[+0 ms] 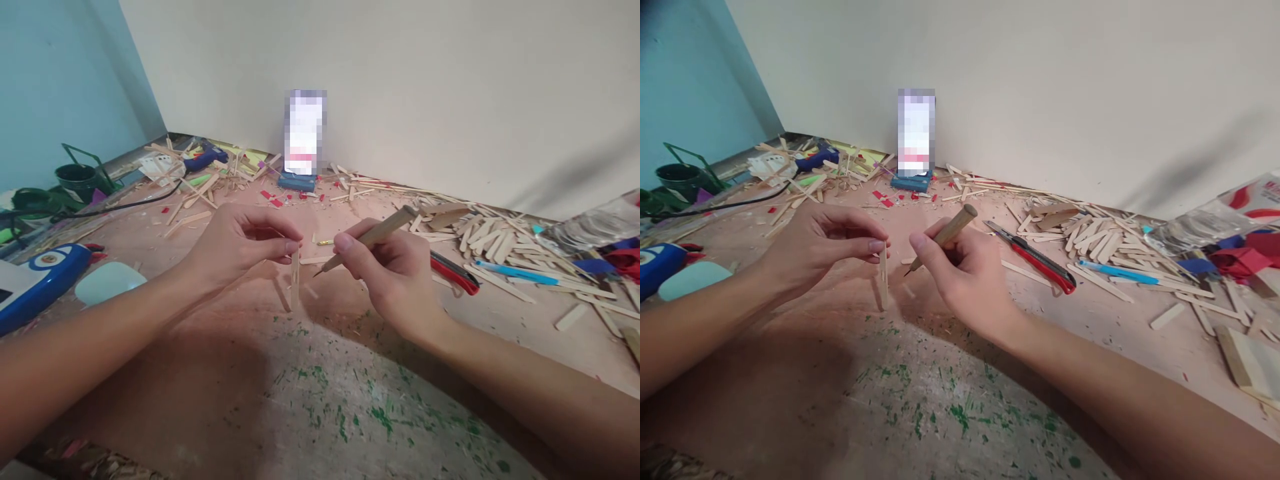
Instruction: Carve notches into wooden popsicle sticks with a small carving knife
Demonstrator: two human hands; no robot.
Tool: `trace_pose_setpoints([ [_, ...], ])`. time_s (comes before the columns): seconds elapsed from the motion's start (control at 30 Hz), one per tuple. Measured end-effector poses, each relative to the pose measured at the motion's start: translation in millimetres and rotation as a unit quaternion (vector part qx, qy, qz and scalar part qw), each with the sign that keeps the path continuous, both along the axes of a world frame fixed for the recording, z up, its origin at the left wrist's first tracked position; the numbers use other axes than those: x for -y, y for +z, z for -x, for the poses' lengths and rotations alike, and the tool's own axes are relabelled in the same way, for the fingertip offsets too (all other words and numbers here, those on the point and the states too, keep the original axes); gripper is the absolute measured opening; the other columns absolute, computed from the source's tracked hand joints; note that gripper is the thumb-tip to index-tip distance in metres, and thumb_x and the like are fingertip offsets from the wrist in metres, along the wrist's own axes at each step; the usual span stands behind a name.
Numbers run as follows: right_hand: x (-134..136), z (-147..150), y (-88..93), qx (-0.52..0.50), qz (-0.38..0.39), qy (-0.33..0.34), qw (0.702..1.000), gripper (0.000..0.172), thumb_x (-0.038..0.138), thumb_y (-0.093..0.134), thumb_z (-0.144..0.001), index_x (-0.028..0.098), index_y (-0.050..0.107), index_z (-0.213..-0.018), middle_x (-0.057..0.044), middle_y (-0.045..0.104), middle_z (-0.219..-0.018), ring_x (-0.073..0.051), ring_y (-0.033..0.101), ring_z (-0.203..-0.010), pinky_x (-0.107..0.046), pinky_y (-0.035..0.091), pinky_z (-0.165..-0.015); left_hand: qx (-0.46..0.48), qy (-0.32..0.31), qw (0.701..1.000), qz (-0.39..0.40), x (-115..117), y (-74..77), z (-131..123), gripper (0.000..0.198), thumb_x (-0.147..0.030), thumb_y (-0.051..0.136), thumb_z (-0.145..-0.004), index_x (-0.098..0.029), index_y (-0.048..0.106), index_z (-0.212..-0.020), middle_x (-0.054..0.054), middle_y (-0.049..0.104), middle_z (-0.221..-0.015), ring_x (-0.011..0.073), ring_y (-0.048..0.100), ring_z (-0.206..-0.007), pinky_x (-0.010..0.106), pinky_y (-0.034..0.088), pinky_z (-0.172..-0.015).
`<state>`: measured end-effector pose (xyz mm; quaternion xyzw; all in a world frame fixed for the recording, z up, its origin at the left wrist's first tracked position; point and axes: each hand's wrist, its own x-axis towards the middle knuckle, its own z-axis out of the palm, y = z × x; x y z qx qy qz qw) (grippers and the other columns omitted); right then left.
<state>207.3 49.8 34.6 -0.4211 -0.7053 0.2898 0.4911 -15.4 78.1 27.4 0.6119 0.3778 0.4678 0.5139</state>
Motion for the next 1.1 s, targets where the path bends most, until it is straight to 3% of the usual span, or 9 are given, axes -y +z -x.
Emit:
trace_pose_setpoints([
  [0.2,-1,2,-0.8,-0.003,0.008,-0.001,1.000,0.030,0.036,0.070,-0.099,0.020,0.066,-0.075,0.005,0.055,-0.062,-0.009,0.045,-0.055,-0.028,0.033,-0.050,-0.007,-0.001,1.000,0.023,1,3.4,-3,0.008,-0.015,0.089,-0.075,-0.020,0.085,-0.080,-0.002,0.080,-0.080,0.0083,0.074,-0.064,0.014,0.065,-0.061],
  [0.53,-1,0,-1.9,0.002,0.008,-0.013,1.000,0.034,0.037,0.071,-0.100,0.021,0.063,-0.071,0.004,0.054,-0.062,-0.010,0.045,-0.055,-0.030,0.032,-0.051,-0.053,-0.018,0.995,0.080,5,2.3,-3,0.010,-0.022,0.091,-0.073,-0.020,0.084,-0.081,0.000,0.080,-0.077,0.0123,0.076,-0.066,0.018,0.066,-0.063],
  [0.8,-1,0,-1.0,0.009,0.000,-0.023,1.000,0.036,0.043,0.074,-0.099,0.022,0.065,-0.072,0.003,0.055,-0.060,-0.012,0.045,-0.053,-0.031,0.032,-0.049,-0.126,-0.029,0.990,0.053,4,-3.7,-2,0.013,-0.032,0.084,-0.081,-0.020,0.082,-0.087,0.002,0.079,-0.079,0.0168,0.077,-0.071,0.026,0.066,-0.065],
  [0.97,0,-6,11.3,0.014,-0.013,-0.041,0.999,0.031,0.036,0.076,-0.097,0.022,0.070,-0.070,0.003,0.056,-0.058,-0.011,0.046,-0.053,-0.030,0.032,-0.049,-0.243,-0.080,0.967,0.006,6,-1.9,0,0.007,-0.022,0.077,-0.082,-0.023,0.083,-0.079,0.000,0.079,-0.076,0.0156,0.071,-0.067,0.023,0.050,-0.056],
  [1.1,12,-19,22.0,0.043,0.001,-0.038,0.998,0.024,0.038,0.084,-0.092,0.024,0.078,-0.074,0.004,0.062,-0.059,-0.009,0.048,-0.052,-0.028,0.031,-0.046,-0.350,-0.150,0.923,-0.055,22,8.4,5,0.017,-0.018,0.071,-0.083,-0.027,0.083,-0.074,-0.003,0.075,-0.065,0.0144,0.064,-0.056,0.025,0.038,-0.050],
])
